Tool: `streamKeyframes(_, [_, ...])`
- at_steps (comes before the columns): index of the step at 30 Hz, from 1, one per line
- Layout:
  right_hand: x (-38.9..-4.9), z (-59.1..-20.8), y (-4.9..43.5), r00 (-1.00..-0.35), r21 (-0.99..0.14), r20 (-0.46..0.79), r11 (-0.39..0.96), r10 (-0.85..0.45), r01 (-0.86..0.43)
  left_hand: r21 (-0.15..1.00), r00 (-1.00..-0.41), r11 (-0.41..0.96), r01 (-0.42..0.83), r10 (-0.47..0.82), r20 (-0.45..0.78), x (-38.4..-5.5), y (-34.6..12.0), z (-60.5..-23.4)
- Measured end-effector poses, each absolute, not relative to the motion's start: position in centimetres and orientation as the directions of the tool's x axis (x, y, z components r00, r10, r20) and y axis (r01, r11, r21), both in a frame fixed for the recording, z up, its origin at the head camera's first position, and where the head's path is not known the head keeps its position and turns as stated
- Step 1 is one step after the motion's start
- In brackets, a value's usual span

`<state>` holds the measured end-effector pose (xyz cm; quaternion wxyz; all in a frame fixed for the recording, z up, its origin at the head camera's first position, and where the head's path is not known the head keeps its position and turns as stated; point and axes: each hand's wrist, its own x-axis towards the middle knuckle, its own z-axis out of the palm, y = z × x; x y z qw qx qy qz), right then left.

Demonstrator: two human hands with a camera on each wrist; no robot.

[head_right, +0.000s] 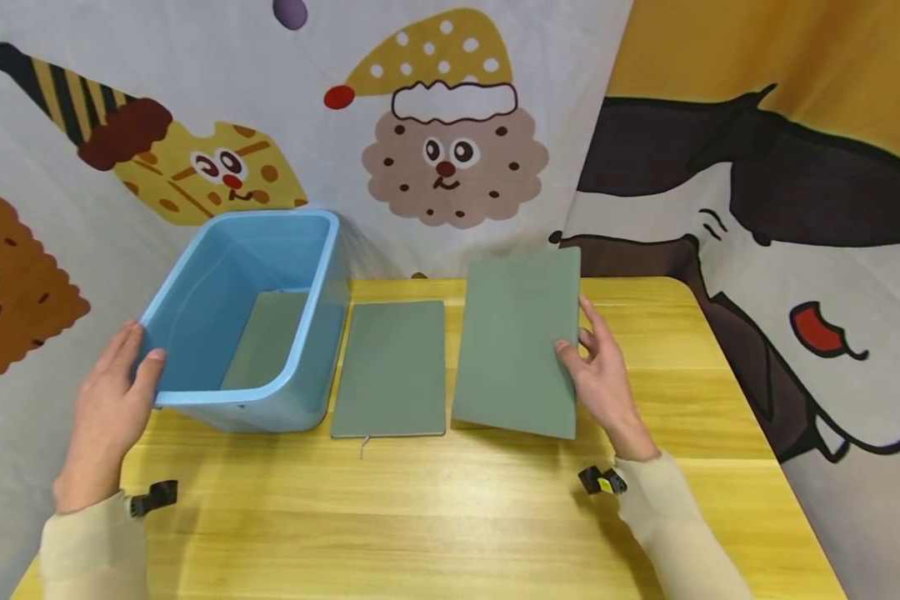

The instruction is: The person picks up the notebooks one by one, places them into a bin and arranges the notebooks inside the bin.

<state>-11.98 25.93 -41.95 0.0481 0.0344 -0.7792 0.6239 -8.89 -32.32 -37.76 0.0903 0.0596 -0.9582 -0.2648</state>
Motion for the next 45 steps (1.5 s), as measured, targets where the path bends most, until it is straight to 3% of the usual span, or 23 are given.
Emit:
streamKeyframes(11, [-11.4, -40.2, 24.4, -0.989, -0.979, 0.149, -0.138, 0.008, -0.148, 0.517, -0.977, 0.855, -0.033, -0.137, 0.164, -9.3, -32.0, -37.6])
streamKeyframes(16, [-11.4, -39.4, 22.7, -0.988, -0.960, 0.157, -0.233, -0.001, -0.152, 0.515, -0.977, 0.856, -0.027, -0.132, 0.168, -9.3, -32.1, -37.6])
streamKeyframes(45, [-12.9, -33.5, 11.4, -0.967, -0.889, 0.231, -0.429, -0.112, -0.162, 0.540, -0.973, 0.841, -0.025, -0.145, 0.180, -8.7, -32.4, -37.9])
